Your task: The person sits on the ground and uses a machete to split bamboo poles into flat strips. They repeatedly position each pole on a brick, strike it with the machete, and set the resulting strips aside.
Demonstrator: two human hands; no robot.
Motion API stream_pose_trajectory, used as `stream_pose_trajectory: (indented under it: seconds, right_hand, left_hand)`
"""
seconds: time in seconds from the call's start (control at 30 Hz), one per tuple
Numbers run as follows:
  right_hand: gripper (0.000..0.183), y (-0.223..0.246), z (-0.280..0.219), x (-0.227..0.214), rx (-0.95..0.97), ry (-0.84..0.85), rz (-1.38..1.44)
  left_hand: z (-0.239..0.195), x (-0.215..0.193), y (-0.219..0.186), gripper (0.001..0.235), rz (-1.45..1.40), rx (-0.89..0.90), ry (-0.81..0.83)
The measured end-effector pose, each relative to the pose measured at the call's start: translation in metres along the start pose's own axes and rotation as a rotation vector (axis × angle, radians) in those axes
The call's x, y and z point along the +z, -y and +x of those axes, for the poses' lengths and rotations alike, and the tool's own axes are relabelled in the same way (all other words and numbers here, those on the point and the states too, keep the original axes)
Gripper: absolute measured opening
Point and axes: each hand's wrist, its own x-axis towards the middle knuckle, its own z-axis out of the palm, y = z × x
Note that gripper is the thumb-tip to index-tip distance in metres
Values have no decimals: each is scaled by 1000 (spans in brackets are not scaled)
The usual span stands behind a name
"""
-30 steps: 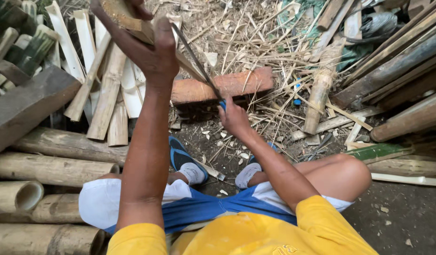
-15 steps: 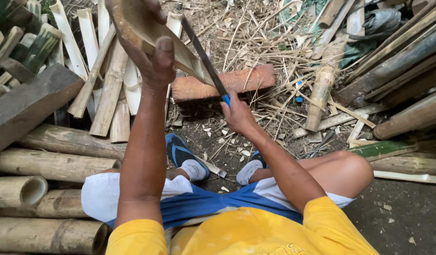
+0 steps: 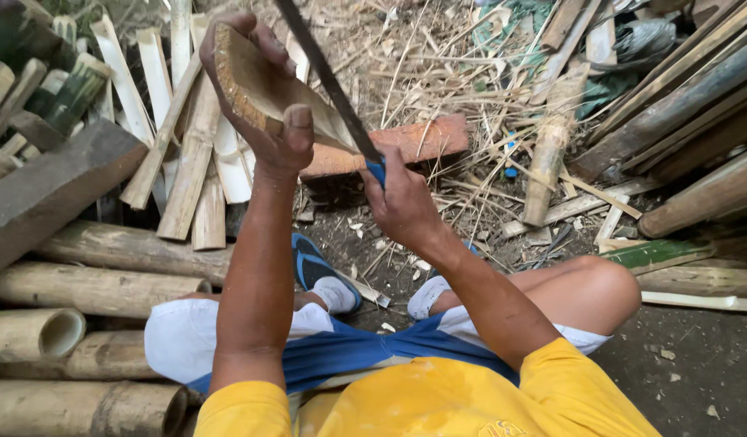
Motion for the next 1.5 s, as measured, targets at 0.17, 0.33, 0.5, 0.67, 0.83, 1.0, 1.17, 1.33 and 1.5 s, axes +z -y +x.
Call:
stream_pose_trajectory:
  seconds: [0.17, 0.33, 0.5, 0.67, 0.83, 1.0, 1.17, 1.33, 1.5]
  right_hand:
    - [35, -26, 30, 21, 303, 237, -94]
    - [22, -11, 31, 5, 238, 168, -27]
    - [23, -27, 23, 28, 114, 31, -17]
    - [30, -20, 55, 18, 435, 329, -166]
    - [25, 1, 38, 7, 65, 15, -37]
    - [30, -72, 43, 42, 421, 299, -294]
    - [42, -87, 36, 65, 709, 399, -27]
    - [39, -46, 32, 57, 57, 76, -111]
    - [34, -94, 24, 90, 155, 137, -49]
  left_hand:
    - [-6, 5, 7, 75, 32, 21, -66]
    - [4, -2, 9, 77, 64, 58, -61]
    - [-4, 3, 22, 78, 32, 45, -128]
    - [-2, -15, 27, 78, 17, 20, -168]
    - [-5, -13, 29, 76, -53, -17, -129]
    - [3, 1, 25, 73, 63, -13, -215]
    - [1, -23, -3, 72, 86, -18, -152]
    - [3, -22, 13, 84, 32, -35, -52]
    - [-1, -23, 22, 84, 5, -45, -71]
